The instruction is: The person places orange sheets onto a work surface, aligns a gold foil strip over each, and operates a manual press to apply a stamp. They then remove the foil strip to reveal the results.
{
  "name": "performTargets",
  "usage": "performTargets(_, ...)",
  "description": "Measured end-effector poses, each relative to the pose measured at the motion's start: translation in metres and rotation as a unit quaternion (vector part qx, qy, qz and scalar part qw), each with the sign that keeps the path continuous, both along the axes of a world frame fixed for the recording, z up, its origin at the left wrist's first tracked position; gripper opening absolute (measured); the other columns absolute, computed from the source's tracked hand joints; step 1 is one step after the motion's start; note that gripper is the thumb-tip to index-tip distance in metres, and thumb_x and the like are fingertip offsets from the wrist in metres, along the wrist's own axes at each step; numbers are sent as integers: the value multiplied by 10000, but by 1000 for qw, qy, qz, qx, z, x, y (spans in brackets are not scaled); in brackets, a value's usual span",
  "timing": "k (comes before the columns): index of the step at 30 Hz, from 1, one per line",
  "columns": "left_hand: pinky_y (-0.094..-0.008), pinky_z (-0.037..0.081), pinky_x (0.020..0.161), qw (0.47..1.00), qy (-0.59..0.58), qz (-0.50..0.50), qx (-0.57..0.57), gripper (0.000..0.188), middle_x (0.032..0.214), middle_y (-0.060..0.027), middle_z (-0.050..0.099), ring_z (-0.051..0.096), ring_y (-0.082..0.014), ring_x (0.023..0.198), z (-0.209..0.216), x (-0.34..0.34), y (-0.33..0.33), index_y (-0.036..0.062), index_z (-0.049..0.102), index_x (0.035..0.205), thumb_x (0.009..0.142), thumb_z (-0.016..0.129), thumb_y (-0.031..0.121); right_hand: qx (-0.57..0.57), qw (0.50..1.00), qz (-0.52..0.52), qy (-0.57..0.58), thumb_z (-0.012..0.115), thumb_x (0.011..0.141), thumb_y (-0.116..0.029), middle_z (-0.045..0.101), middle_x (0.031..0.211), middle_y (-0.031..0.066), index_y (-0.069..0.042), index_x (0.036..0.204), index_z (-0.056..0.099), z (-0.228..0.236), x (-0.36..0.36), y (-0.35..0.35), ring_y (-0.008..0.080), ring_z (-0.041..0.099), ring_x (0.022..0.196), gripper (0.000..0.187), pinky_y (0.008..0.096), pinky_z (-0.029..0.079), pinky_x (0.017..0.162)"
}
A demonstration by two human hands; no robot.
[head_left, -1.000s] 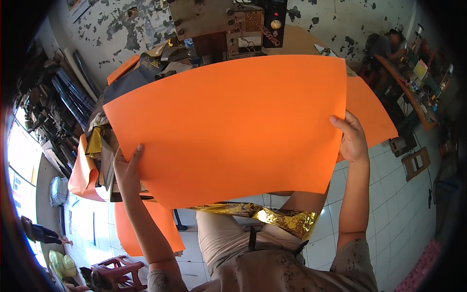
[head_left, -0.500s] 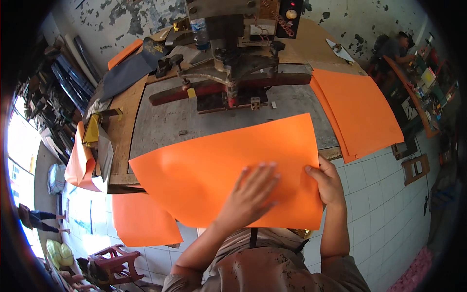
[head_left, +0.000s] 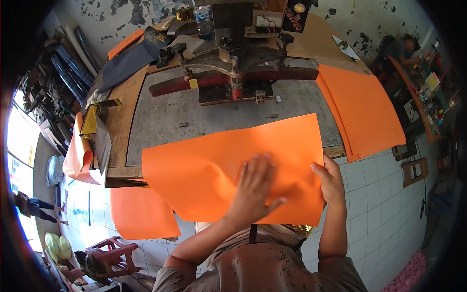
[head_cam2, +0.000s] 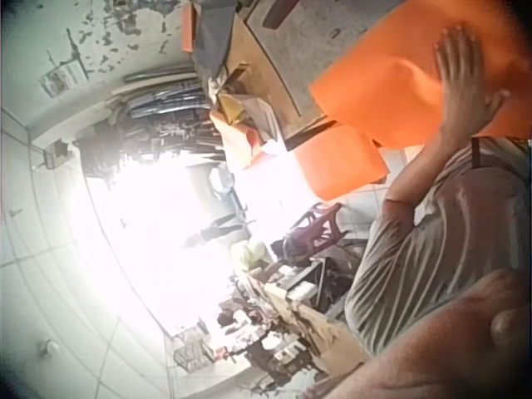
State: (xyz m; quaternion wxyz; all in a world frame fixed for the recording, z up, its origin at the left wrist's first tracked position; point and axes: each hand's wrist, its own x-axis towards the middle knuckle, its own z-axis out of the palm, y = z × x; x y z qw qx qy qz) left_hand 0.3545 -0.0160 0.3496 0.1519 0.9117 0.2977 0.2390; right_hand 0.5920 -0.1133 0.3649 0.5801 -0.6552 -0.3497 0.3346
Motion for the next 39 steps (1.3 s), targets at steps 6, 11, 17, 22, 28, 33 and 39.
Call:
performTargets(6, -621, 193, 1231, 941, -82, -325, -45, 809, 1623, -214, 358, 261, -404, 1548, -9, 10, -1, 75, 429, 1548, 892, 755, 418, -7, 999, -20, -24, 643, 1011, -174, 738, 1126, 48, 6, 1294, 666, -6, -4, 3, 92, 659, 985, 336, 263, 515, 865)
performTargets(11, -579, 266, 1209, 982, -72, 131, 115, 651, 1514, -154, 500, 453, -391, 1404, 26, -37, 63, 93, 590, 1401, 840, 811, 339, -30, 981, -107, -161, 617, 1049, -348, 655, 768, -4, -45, 1158, 723, -26, 5, 0, 68, 563, 706, 339, 264, 432, 654)
performTargets(17, -483, 425, 1010, 991, -42, 116, 42, 451, 1058, -90, 666, 607, -294, 1024, 46, -80, 82, 61, 707, 1163, 806, 852, 296, -7, 983, -136, -122, 565, 1079, -317, 566, 686, -28, -30, 950, 680, -23, 1, -2, 40, 450, 654, 335, 258, 356, 607)
performTargets(22, -365, 482, 722, 981, -164, 97, -31, 275, 771, -59, 613, 610, -240, 730, 55, -86, 77, 0, 727, 944, 791, 867, 180, 98, 993, -70, -3, 598, 1039, -150, 648, 849, -15, -2, 1002, 677, 28, -20, -9, 42, 517, 780, 171, 237, 413, 707)
performTargets(28, -295, 412, 570, 977, -162, 53, -128, 190, 735, -56, 602, 548, -140, 640, 94, -93, 66, -39, 712, 822, 759, 860, 62, 83, 993, -67, -50, 545, 954, 16, 661, 887, -2, 12, 1037, 679, 38, -6, -20, 45, 537, 805, 158, 223, 419, 727)
performTargets(33, -280, 403, 559, 978, -158, 34, -134, 192, 704, -49, 603, 543, -131, 619, 104, -82, 64, -34, 706, 796, 760, 858, 77, 81, 995, -63, -18, 531, 954, 17, 655, 874, -5, 29, 1027, 675, 33, 11, -24, 44, 531, 792, 162, 222, 413, 724)
performTargets(39, -282, 402, 558, 975, -157, 48, -147, 163, 692, -51, 619, 544, -131, 602, 110, -72, 59, -24, 706, 782, 775, 838, 70, 107, 991, -75, -20, 519, 959, 26, 647, 877, -8, 35, 1036, 670, 43, 15, -23, 45, 538, 795, 169, 209, 423, 734)
